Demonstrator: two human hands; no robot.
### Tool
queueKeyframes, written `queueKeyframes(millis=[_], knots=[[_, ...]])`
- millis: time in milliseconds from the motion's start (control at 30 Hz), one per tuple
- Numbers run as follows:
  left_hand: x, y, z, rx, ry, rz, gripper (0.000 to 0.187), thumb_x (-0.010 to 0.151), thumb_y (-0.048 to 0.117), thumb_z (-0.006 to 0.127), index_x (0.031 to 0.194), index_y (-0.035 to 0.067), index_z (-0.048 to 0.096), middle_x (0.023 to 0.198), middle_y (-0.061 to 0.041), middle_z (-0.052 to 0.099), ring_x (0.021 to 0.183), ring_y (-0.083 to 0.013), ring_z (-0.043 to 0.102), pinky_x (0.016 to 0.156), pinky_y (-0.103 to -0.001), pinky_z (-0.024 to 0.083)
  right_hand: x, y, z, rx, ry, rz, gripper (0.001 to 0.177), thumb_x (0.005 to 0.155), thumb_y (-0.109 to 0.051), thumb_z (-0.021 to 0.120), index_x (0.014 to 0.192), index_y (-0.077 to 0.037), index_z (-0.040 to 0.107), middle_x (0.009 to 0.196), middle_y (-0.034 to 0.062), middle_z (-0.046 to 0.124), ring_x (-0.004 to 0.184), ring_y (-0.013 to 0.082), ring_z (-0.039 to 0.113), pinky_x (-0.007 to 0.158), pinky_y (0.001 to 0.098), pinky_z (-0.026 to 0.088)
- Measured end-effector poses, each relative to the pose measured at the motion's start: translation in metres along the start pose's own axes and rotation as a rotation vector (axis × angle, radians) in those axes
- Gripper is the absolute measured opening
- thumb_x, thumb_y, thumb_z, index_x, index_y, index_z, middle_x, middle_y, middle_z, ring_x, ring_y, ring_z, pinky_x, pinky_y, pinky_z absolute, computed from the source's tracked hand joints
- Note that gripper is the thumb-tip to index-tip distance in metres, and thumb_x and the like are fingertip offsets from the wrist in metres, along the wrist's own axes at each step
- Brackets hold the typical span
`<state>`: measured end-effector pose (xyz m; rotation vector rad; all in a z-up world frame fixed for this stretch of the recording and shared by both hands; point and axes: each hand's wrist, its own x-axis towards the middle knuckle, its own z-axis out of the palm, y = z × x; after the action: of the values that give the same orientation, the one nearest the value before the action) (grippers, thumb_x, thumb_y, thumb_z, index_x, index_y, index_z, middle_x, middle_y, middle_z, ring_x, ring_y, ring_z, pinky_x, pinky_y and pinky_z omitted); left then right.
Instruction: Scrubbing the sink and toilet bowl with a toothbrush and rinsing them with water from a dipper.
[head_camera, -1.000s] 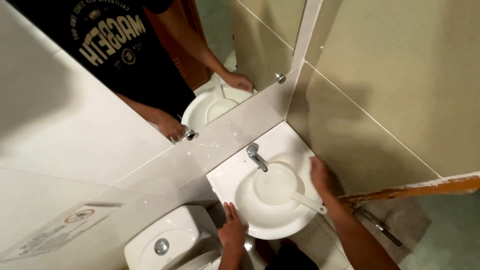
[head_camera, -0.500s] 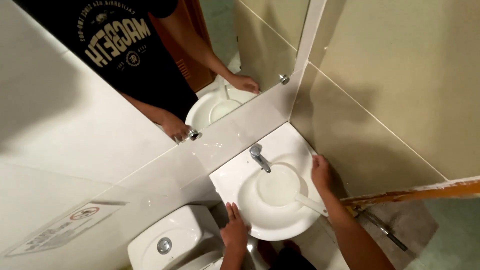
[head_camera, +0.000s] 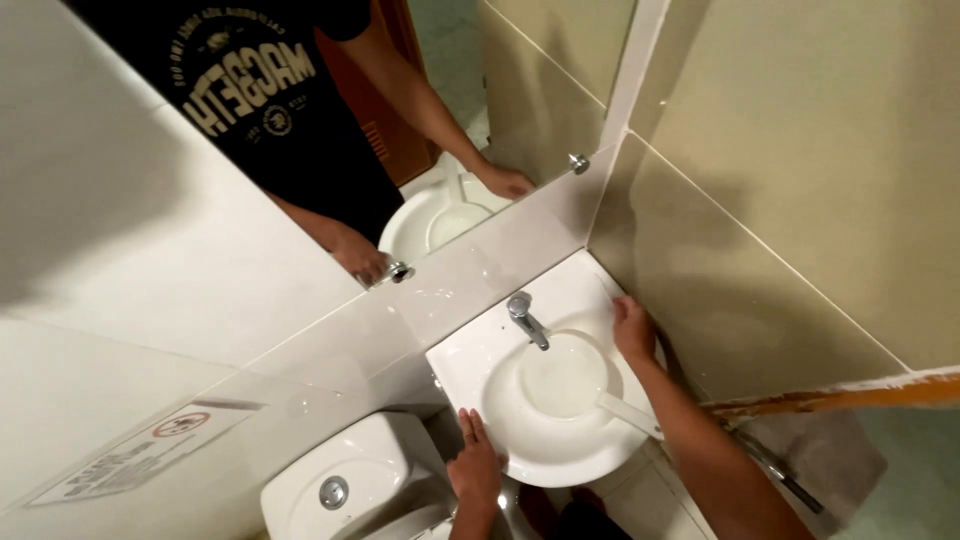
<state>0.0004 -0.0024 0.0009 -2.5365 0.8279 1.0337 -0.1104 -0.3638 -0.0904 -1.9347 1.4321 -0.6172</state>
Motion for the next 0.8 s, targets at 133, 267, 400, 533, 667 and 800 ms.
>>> queueKeyframes(millis=[133, 267, 400, 533, 667, 800], knots=[[0.008, 0.001, 0.006, -0.018, 0.018, -0.006, 0.101, 0.104, 0.046, 0.058, 0.164, 0.014, -0.016, 0.171, 0.0, -0.029, 0.1, -0.0244, 0.069, 0.082, -0.039, 0.051, -0.008, -0.039, 0.003, 0.03, -0.289, -0.159, 0.02, 0.097, -0.009, 0.056, 0.108, -0.019, 0.07, 0.108, -0.0005, 0.077, 0.096, 0.0268, 0.072, 0.081, 0.0386, 0.052], [0.008, -0.002, 0.009, -0.039, 0.025, -0.009, 0.103, 0.103, 0.048, 0.059, 0.165, 0.015, -0.016, 0.171, 0.002, -0.028, 0.105, -0.0267, 0.068, 0.088, -0.043, 0.051, 0.02, -0.028, 0.03, -0.068, -0.143, -0.026, 0.021, 0.101, -0.032, 0.056, 0.112, -0.024, 0.072, 0.105, 0.0106, 0.076, 0.092, 0.0364, 0.07, 0.079, 0.0488, 0.052], [0.005, -0.002, 0.004, -0.057, 0.012, 0.002, 0.102, 0.103, 0.046, 0.06, 0.165, 0.015, -0.016, 0.172, 0.002, -0.027, 0.109, -0.0266, 0.066, 0.087, -0.045, 0.052, 0.031, -0.027, 0.036, -0.009, -0.141, -0.223, 0.013, 0.099, -0.023, 0.06, 0.101, -0.023, 0.073, 0.102, -0.0008, 0.077, 0.089, 0.0216, 0.069, 0.08, 0.0367, 0.052], [0.012, -0.001, 0.01, -0.035, 0.012, -0.018, 0.105, 0.102, 0.048, 0.062, 0.165, 0.015, -0.016, 0.172, 0.0, -0.028, 0.104, -0.0258, 0.068, 0.086, -0.043, 0.05, 0.022, -0.042, 0.027, -0.049, -0.121, 0.027, 0.02, 0.1, -0.031, 0.058, 0.113, -0.027, 0.073, 0.108, 0.0054, 0.078, 0.096, 0.033, 0.073, 0.077, 0.0472, 0.054], [0.013, 0.001, 0.01, -0.025, 0.007, -0.013, 0.103, 0.104, 0.045, 0.059, 0.164, 0.013, -0.017, 0.172, -0.001, -0.027, 0.107, -0.0266, 0.066, 0.085, -0.042, 0.049, 0.023, -0.041, 0.022, 0.036, -0.279, -0.164, 0.017, 0.101, -0.021, 0.057, 0.107, -0.02, 0.073, 0.107, 0.002, 0.077, 0.095, 0.0259, 0.071, 0.085, 0.0387, 0.052], [0.009, 0.003, 0.007, 0.017, 0.001, -0.01, 0.102, 0.104, 0.045, 0.059, 0.164, 0.011, -0.017, 0.172, -0.004, -0.027, 0.098, -0.0234, 0.067, 0.079, -0.038, 0.049, 0.01, -0.021, 0.05, 0.169, -0.293, -0.422, 0.024, 0.093, -0.001, 0.06, 0.108, -0.013, 0.075, 0.118, 0.0042, 0.073, 0.105, 0.0229, 0.068, 0.097, 0.0328, 0.051]])
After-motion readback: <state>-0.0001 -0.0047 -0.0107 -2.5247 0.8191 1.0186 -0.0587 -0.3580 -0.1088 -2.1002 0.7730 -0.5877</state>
